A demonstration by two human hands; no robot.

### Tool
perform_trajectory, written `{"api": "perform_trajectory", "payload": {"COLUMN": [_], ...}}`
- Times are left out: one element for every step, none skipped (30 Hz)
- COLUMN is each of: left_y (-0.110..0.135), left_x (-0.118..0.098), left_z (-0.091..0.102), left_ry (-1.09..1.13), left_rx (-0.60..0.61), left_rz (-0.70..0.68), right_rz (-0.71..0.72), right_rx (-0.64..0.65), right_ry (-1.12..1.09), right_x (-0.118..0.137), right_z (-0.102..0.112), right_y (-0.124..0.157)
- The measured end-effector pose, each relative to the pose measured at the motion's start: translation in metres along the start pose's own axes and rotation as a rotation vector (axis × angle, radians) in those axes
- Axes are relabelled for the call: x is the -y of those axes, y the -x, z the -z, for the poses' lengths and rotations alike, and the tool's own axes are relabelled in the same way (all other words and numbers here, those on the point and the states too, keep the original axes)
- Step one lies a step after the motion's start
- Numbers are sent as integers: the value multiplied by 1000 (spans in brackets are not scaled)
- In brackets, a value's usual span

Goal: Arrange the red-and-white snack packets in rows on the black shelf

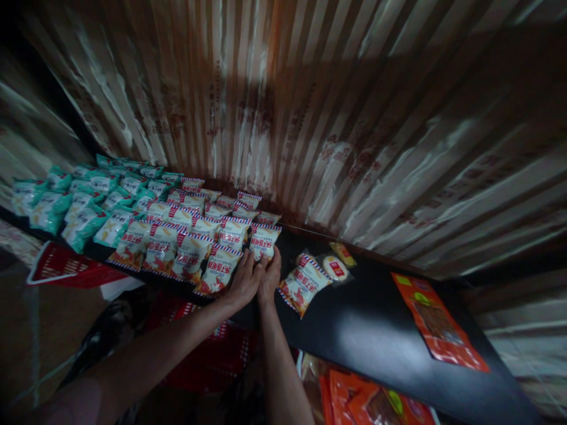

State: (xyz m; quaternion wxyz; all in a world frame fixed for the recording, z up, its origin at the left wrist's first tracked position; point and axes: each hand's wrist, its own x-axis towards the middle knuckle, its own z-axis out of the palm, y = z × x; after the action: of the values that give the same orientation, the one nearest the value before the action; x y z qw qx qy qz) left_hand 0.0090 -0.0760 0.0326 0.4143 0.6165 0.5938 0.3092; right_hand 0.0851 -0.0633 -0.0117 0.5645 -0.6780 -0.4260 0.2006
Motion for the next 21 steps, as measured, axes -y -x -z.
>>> {"api": "perform_trajectory", "payload": {"left_y": [0,1,1,1,2,2,2,1,1,0,-1,-1,-2,-3,-4,-4,-4,-4,-3,-2,0], "left_x": [0,0,0,0,1,3,5,8,11,14,17,19,21,22,23,22,22,22,22,23,24], "left_z": [-1,-1,-1,-1,-1,-2,-3,-4,-6,-8,-12,-15,-20,-24,-29,-32,-35,-37,-38,-37,-35], "left_ry": [-2,-3,-4,-2,4,12,21,26,30,36,45,56,69,82,92,97,99,103,100,91,78], "left_rx": [0,-2,-1,7,20,36,51,66,77,81,79,76,70,62,55,50,46,43,42,43,45], "left_rz": [-3,-7,-13,-24,-40,-60,-84,-108,-128,-142,-150,-153,-153,-153,-156,-162,-168,-173,-186,-203,-222], "right_rz": [-6,-14,-23,-31,-34,-32,-22,-6,9,23,33,43,53,64,75,85,94,103,111,117,122], "right_rx": [1,7,15,22,26,27,27,23,21,22,22,21,21,20,18,12,6,0,-7,-12,-13], "right_ry": [9,14,16,15,11,8,8,14,21,28,35,42,50,59,71,82,91,96,98,98,99], "right_x": [0,0,0,0,-1,-1,-2,-4,-5,-7,-8,-9,-10,-11,-11,-11,-11,-11,-11,-12,-12], "right_z": [0,0,1,1,1,1,2,2,1,1,1,1,1,1,2,2,2,2,2,2,2], "right_y": [0,1,0,0,0,-1,-2,-3,-4,-5,-5,-5,-5,-4,-4,-3,-2,-2,-1,-1,-1]}}
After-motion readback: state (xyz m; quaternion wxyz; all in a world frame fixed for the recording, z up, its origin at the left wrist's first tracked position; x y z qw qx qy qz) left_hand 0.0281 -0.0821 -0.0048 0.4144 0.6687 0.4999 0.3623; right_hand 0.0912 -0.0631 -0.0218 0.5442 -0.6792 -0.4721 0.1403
